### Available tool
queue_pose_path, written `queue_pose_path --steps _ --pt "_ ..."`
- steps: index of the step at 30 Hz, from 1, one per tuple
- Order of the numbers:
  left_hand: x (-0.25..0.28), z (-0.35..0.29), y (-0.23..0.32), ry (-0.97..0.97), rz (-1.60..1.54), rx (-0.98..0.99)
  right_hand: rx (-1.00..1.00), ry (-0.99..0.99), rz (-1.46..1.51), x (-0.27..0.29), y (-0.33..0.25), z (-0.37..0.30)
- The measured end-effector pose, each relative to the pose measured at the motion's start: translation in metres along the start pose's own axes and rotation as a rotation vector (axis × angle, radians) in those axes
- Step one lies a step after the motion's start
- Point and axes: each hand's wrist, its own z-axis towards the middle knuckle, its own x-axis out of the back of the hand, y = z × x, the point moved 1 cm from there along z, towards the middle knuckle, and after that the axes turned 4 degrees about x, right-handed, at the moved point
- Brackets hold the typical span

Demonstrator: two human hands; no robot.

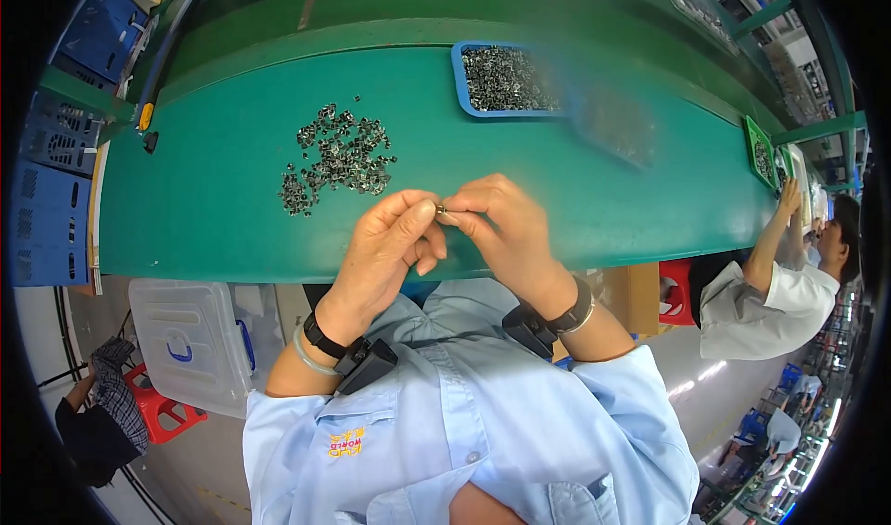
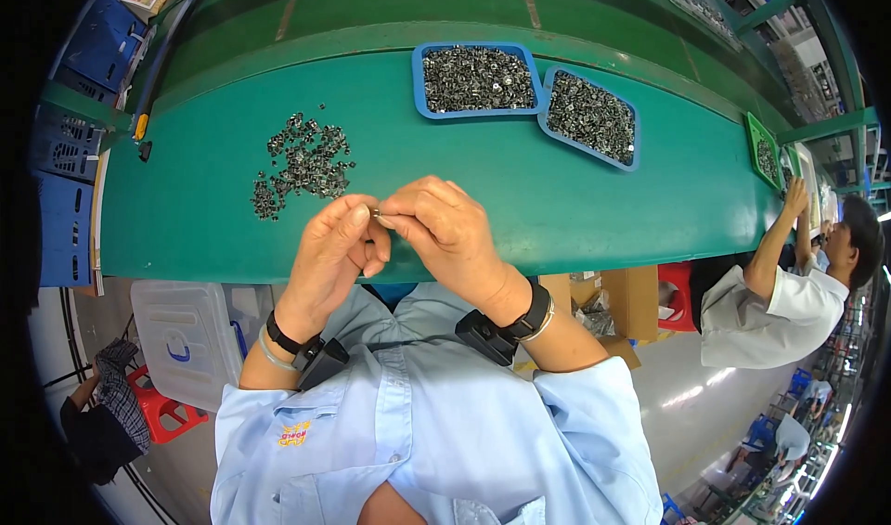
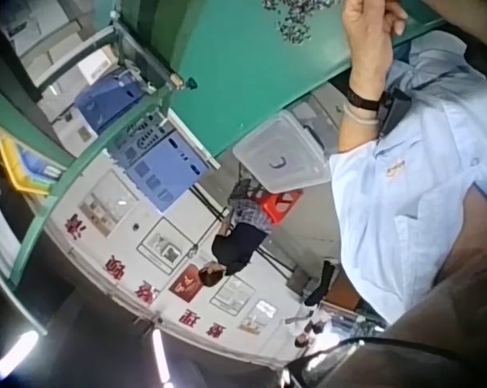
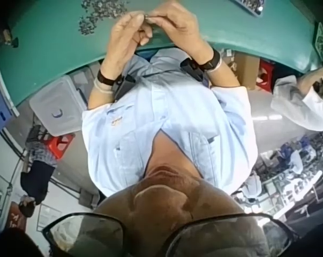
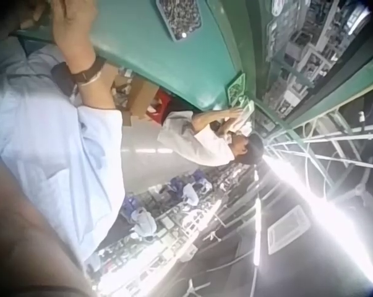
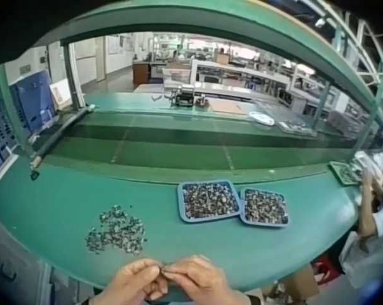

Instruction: The person picks up a small component from a pile on the table, joins it with another piece from a blue tray, and places the assembled unit into a different blue tray.

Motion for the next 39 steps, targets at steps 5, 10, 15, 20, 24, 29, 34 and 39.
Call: queue_pose_path --steps 5,10,15,20,24,29,34,39 --pt "0.004 0.003 -0.001 -0.007 0.014 0.017 -0.022 -0.003 -0.03 0.0 -0.003 -0.003" --pt "0.007 0.007 -0.009 -0.063 -0.081 0.012 0.004 0.042 -0.03 -0.005 -0.003 -0.007" --pt "0.012 0.009 -0.01 -0.028 -0.045 0.011 0.029 0.023 -0.078 -0.005 0.002 -0.006" --pt "0.007 0.005 -0.001 0.063 0.131 -0.014 0.106 -0.065 -0.224 0.004 -0.001 0.003" --pt "0.001 0.001 0.002 -0.05 -0.145 0.03 -0.127 0.013 0.105 0.001 -0.007 0.0" --pt "-0.001 -0.002 -0.005 -0.091 -0.318 0.089 -0.177 0.105 0.309 -0.005 -0.011 -0.003" --pt "0.002 -0.003 -0.008 -0.134 -0.369 0.09 -0.127 0.065 0.241 -0.006 -0.014 -0.002" --pt "0.006 -0.005 -0.007 -0.143 -0.321 0.095 -0.089 0.005 0.182 -0.004 -0.012 -0.003"
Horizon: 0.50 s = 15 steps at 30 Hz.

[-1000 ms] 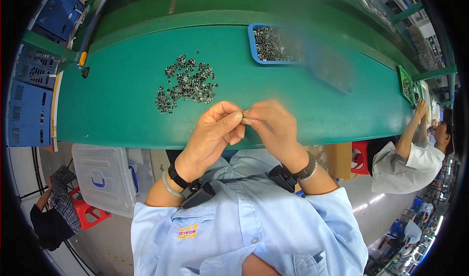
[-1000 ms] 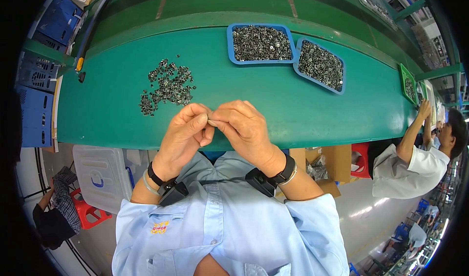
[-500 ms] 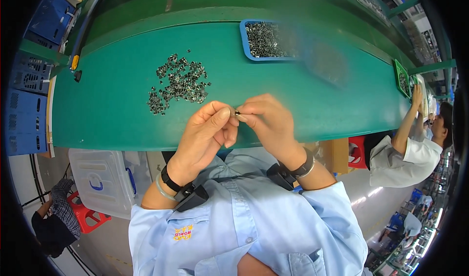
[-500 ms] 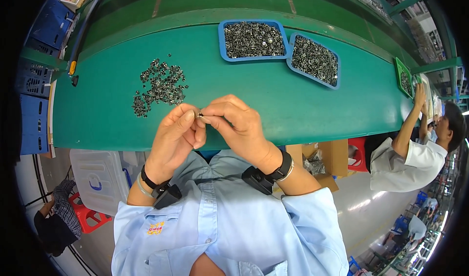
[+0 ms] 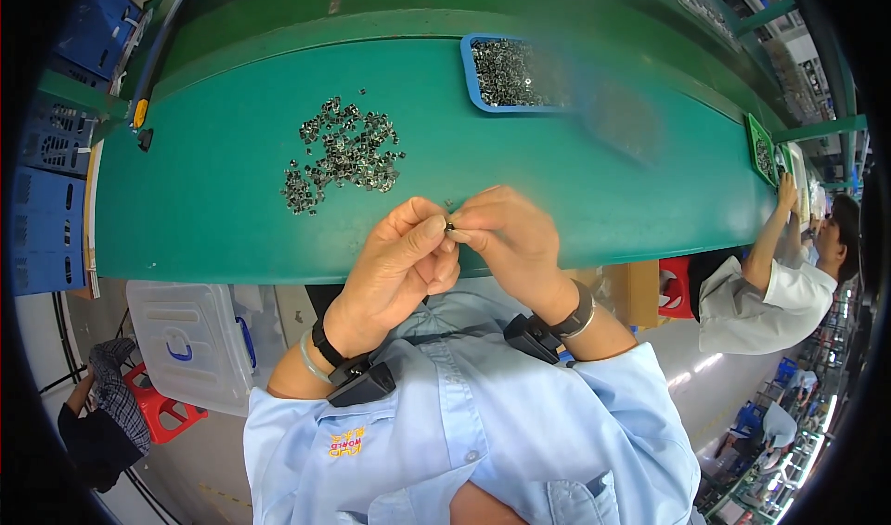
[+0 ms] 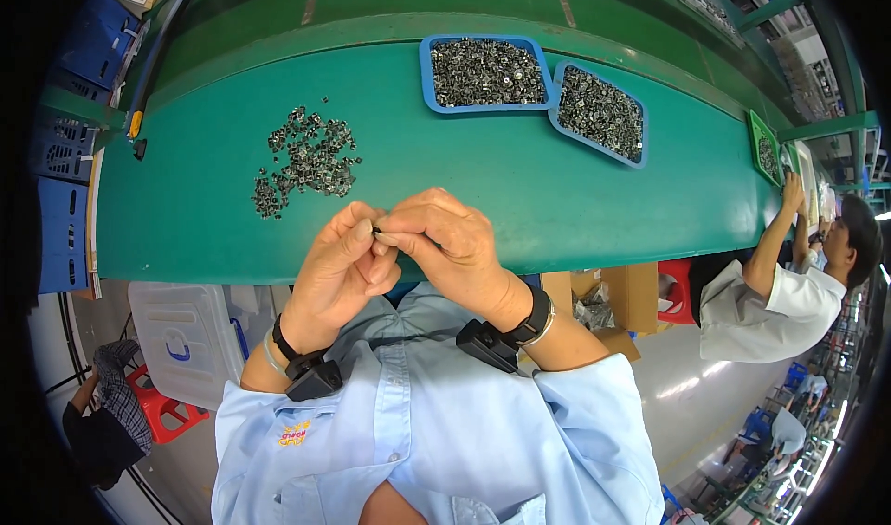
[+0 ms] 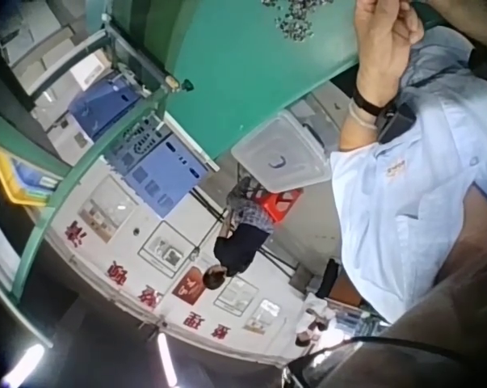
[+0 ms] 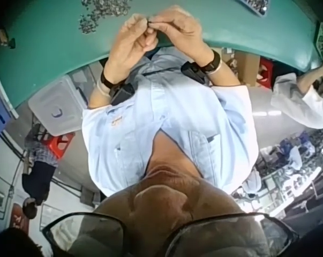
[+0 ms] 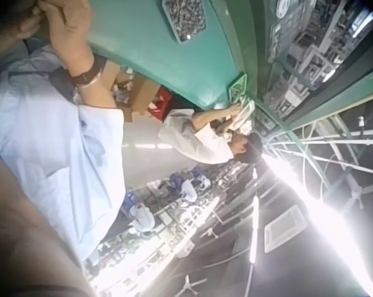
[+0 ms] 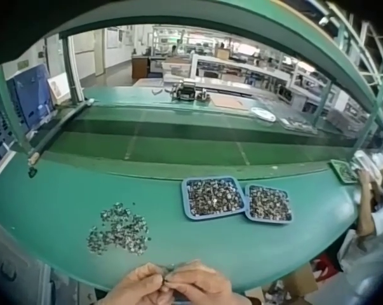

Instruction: The person picks up a small component from a pile on the table, joins it with another piece from a blue tray, and places the assembled unit into a different blue tray.

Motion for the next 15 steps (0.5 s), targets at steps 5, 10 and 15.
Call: queue_pose_path --steps 5,10,15 --pt "-0.002 -0.001 0.005 0.08 0.112 -0.016 0.087 -0.014 -0.1 -0.001 0.004 0.0" --pt "0.004 0.001 0.006 0.09 0.231 0.005 0.16 -0.039 -0.242 0.001 0.01 -0.004" --pt "-0.004 -0.002 0.007 0.136 0.245 -0.01 0.196 -0.027 -0.259 0.004 0.011 -0.003"
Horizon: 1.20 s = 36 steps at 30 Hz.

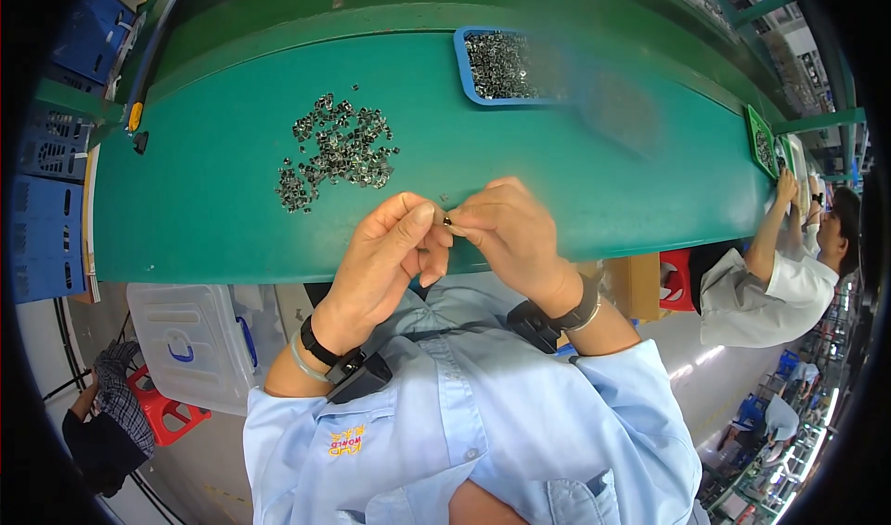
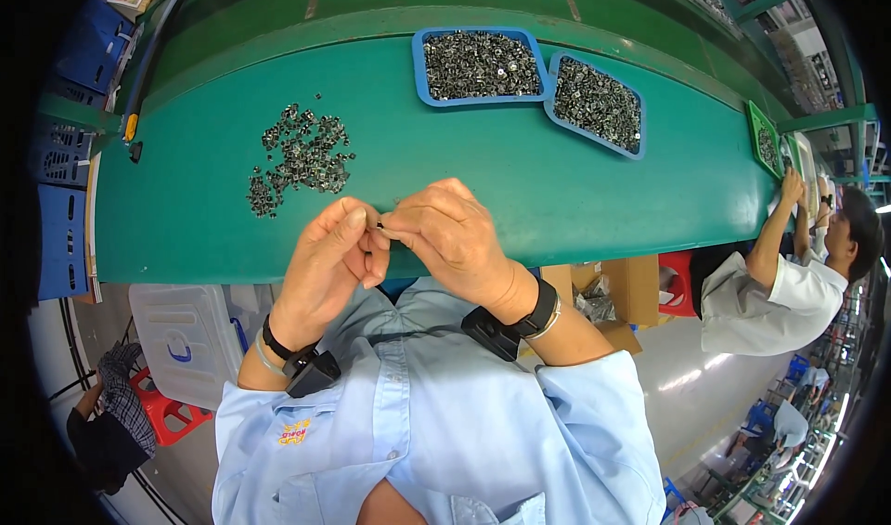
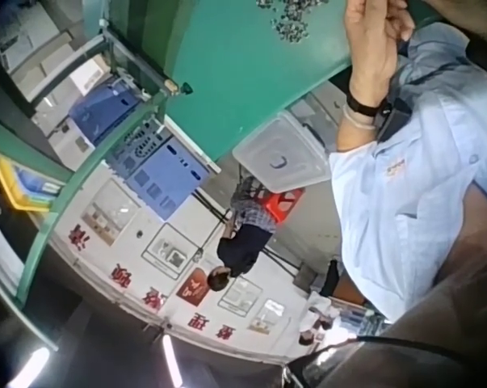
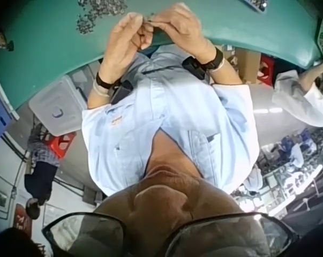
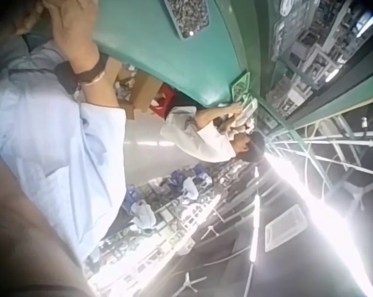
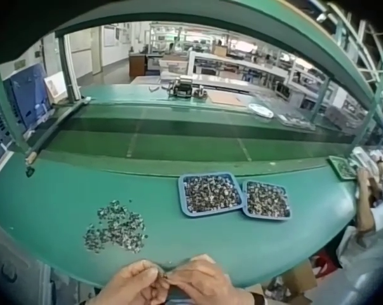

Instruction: The person picks up a small component from a pile on the table, joins it with another piece from a blue tray, and places the assembled unit into a different blue tray.

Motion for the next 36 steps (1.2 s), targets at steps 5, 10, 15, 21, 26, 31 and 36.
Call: queue_pose_path --steps 5,10,15,21,26,31,36 --pt "-0.002 -0.001 -0.002 0.03 0.08 -0.011 -0.016 -0.04 -0.028 0.001 -0.002 -0.002" --pt "-0.003 0.004 -0.005 0.042 0.083 -0.035 -0.085 -0.056 -0.024 0.003 -0.004 0.001" --pt "-0.004 0.014 0.0 0.089 0.058 -0.064 -0.12 0.029 -0.198 0.037 0.036 0.034" --pt "0.026 0.005 0.009 0.172 0.025 -0.143 -0.109 0.122 -0.384 0.069 0.101 0.07" --pt "0.038 -0.001 0.011 0.163 -0.011 -0.174 -0.089 0.004 -0.516 0.053 0.079 0.06" --pt "0.041 0.001 0.009 0.138 -0.035 -0.169 -0.131 -0.44 -0.269 0.013 0.032 0.03" --pt "0.037 -0.001 0.008 0.141 0.042 -0.145 -0.166 -0.469 -0.233 -0.003 0.026 0.019"
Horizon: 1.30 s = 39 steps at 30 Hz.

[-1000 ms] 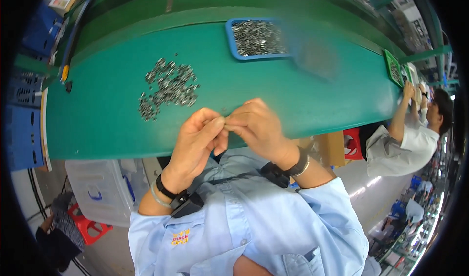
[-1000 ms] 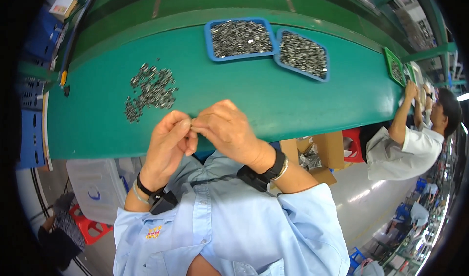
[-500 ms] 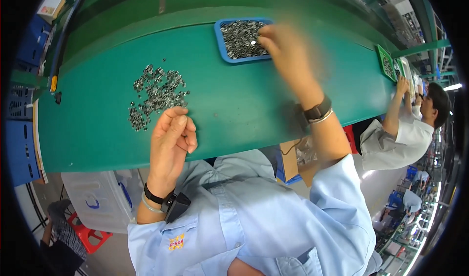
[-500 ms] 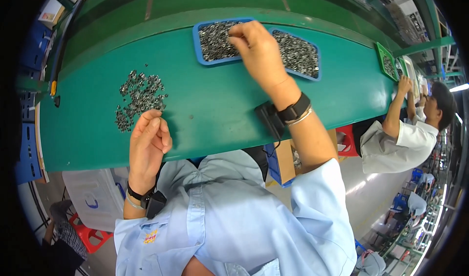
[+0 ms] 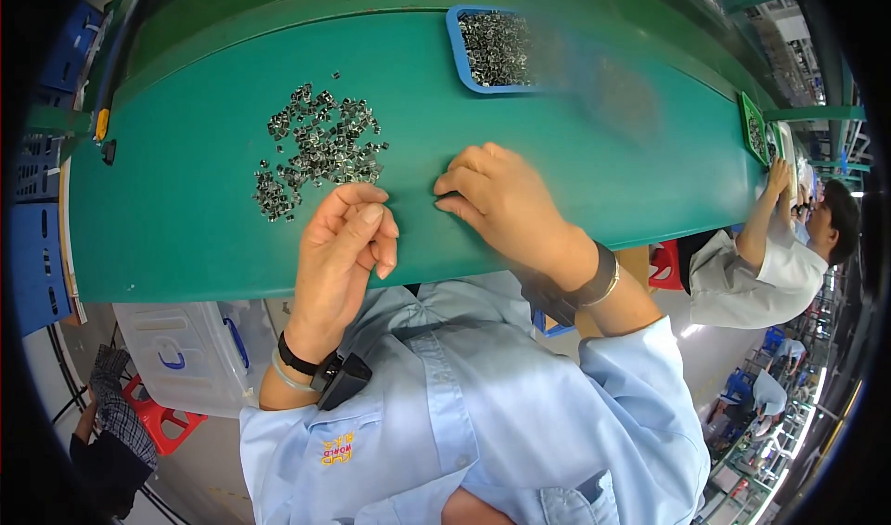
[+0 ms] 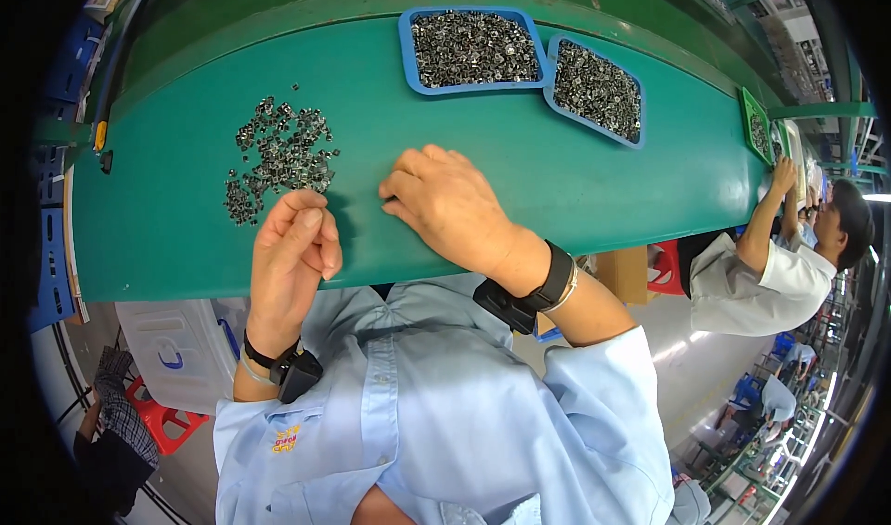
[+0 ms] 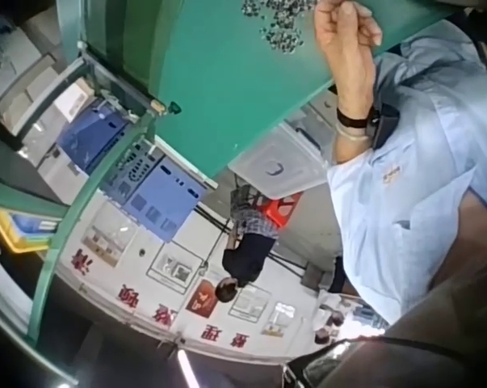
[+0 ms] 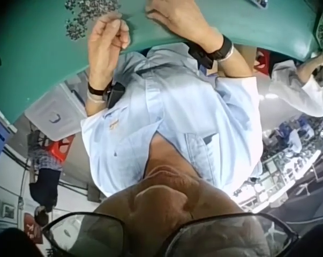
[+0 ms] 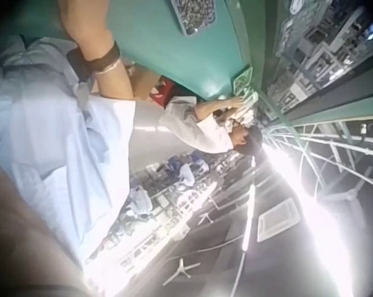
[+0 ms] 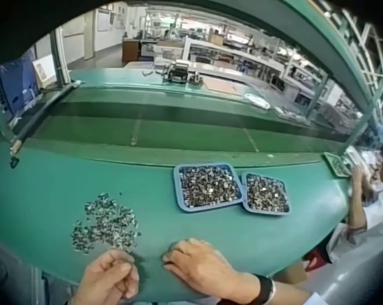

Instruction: The person picks up a small component from a pile on the table, joins it with another piece from a blue tray, and places the assembled unit into a different blue tray.

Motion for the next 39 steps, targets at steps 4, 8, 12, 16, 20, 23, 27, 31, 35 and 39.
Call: queue_pose_path --steps 4,8,12,16,20,23,27,31,35,39 --pt "-0.011 0.0 -0.002 -0.016 0.096 0.057 0.001 0.119 0.143 0.002 -0.002 -0.002" --pt "-0.021 0.005 -0.004 -0.063 0.092 0.161 0.085 0.233 0.214 0.014 -0.016 -0.003" --pt "-0.024 0.009 -0.01 -0.159 -0.037 0.214 0.085 0.266 0.171 0.017 -0.019 -0.007" --pt "-0.028 0.01 -0.013 -0.18 -0.074 0.198 0.11 0.335 0.187 0.016 -0.018 -0.01" --pt "-0.032 0.009 -0.014 -0.167 -0.074 0.169 0.024 0.345 0.231 0.015 -0.018 -0.014" --pt "-0.036 0.007 -0.012 -0.151 -0.056 0.158 0.053 0.358 0.216 0.015 -0.016 -0.017" --pt "-0.042 0.004 -0.007 -0.123 0.004 0.166 0.153 0.346 0.118 0.02 -0.013 -0.019" --pt "-0.045 0.01 -0.008 -0.116 0.147 0.176 0.164 0.365 0.111 0.023 -0.014 -0.02" --pt "-0.038 0.005 -0.011 -0.094 0.084 0.138 0.155 0.435 0.148 0.019 -0.019 -0.017" --pt "-0.034 0.01 -0.021 -0.155 -0.028 0.097 0.136 0.483 0.204 0.012 -0.021 -0.021"
